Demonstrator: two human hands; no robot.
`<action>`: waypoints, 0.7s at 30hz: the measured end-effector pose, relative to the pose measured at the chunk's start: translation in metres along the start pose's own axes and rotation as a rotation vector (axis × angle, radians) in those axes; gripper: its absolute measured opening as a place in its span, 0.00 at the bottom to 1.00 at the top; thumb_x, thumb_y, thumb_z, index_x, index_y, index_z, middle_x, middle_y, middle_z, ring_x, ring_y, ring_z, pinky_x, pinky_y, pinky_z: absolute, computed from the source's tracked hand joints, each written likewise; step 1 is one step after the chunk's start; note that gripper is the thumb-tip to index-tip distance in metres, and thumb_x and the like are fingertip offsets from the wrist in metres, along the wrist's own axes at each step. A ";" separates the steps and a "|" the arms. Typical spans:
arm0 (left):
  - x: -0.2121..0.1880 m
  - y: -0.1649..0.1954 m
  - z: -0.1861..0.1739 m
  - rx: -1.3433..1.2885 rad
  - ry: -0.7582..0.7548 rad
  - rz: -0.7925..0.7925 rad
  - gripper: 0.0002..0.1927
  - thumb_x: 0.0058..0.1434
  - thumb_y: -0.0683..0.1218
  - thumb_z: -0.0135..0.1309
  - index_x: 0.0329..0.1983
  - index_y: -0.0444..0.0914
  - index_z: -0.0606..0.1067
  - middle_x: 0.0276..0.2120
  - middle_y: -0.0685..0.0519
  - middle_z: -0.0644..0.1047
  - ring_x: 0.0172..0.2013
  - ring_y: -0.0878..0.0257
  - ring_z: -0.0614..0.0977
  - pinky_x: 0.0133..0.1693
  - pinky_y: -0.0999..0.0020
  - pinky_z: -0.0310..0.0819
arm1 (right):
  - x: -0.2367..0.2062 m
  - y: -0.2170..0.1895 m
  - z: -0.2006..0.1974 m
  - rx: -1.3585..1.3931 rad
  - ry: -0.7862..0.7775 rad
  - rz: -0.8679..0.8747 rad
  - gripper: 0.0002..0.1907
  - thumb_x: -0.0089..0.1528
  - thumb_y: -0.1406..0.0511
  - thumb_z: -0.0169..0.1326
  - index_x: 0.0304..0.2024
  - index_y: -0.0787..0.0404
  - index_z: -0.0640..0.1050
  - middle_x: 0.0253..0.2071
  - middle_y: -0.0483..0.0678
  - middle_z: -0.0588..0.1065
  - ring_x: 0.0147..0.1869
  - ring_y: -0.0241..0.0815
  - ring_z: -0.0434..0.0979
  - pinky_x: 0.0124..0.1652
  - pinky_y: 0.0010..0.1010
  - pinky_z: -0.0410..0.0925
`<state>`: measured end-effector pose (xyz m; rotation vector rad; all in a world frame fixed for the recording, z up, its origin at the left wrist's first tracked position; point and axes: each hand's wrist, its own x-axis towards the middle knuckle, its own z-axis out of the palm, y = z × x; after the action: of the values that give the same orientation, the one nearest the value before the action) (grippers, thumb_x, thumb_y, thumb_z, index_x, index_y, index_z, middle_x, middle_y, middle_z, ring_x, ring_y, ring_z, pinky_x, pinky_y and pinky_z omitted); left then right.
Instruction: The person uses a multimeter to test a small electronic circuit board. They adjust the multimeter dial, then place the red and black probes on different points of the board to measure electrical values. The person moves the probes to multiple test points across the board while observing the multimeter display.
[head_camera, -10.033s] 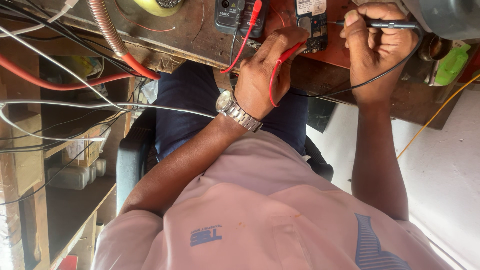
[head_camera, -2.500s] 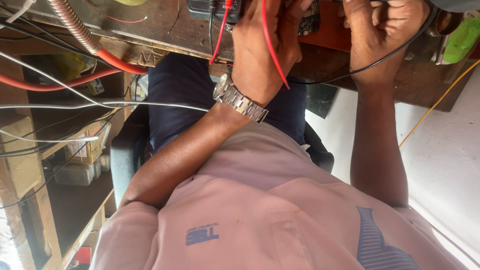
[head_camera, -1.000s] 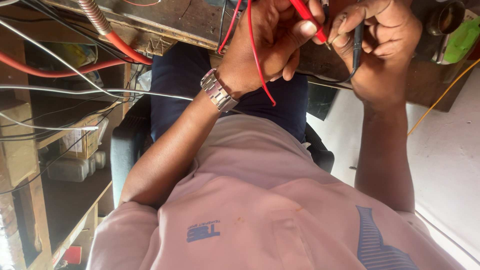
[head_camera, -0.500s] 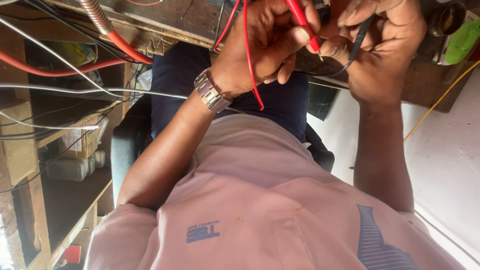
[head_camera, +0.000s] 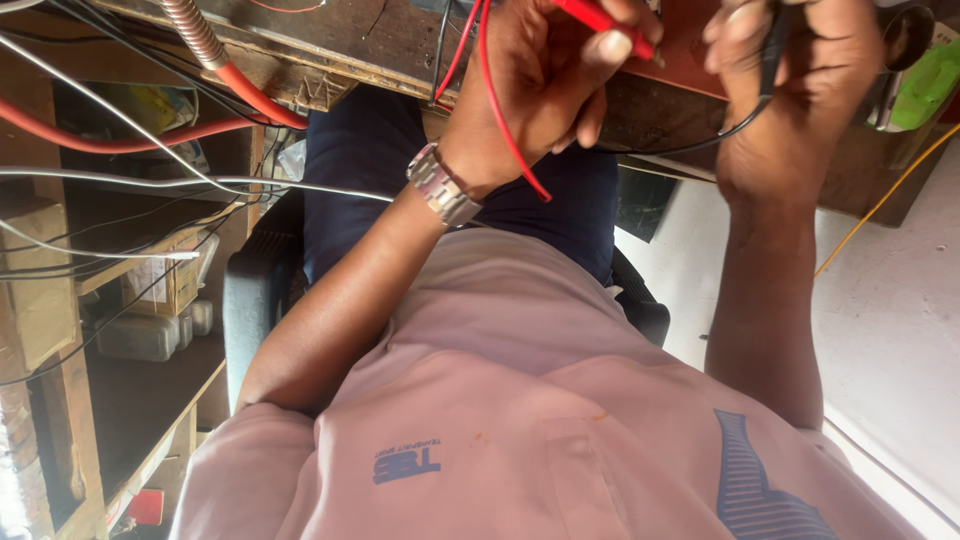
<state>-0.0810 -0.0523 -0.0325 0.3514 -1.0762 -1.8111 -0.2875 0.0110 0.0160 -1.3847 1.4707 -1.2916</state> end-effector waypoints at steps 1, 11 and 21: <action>0.000 0.000 0.002 0.153 0.062 -0.001 0.04 0.77 0.41 0.53 0.51 0.36 0.72 0.42 0.50 0.81 0.25 0.68 0.79 0.22 0.74 0.72 | 0.000 0.005 -0.005 -0.054 -0.007 -0.048 0.09 0.83 0.68 0.56 0.49 0.67 0.72 0.40 0.49 0.75 0.37 0.35 0.72 0.39 0.22 0.66; 0.012 -0.037 0.008 1.060 0.362 0.303 0.05 0.69 0.42 0.60 0.44 0.41 0.74 0.35 0.51 0.80 0.36 0.52 0.84 0.35 0.63 0.80 | 0.008 0.077 -0.024 0.099 0.015 -0.130 0.08 0.83 0.69 0.46 0.61 0.61 0.61 0.43 0.52 0.72 0.43 0.41 0.73 0.48 0.32 0.72; 0.009 -0.052 0.008 1.079 0.407 0.315 0.11 0.67 0.39 0.60 0.48 0.43 0.71 0.36 0.53 0.80 0.39 0.52 0.83 0.37 0.61 0.79 | 0.017 0.051 -0.014 0.012 -0.003 -0.067 0.09 0.83 0.72 0.51 0.46 0.66 0.70 0.36 0.48 0.72 0.37 0.37 0.73 0.40 0.26 0.68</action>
<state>-0.1211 -0.0484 -0.0677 1.0572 -1.6096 -0.6971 -0.3158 -0.0070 -0.0281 -1.4386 1.4232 -1.3368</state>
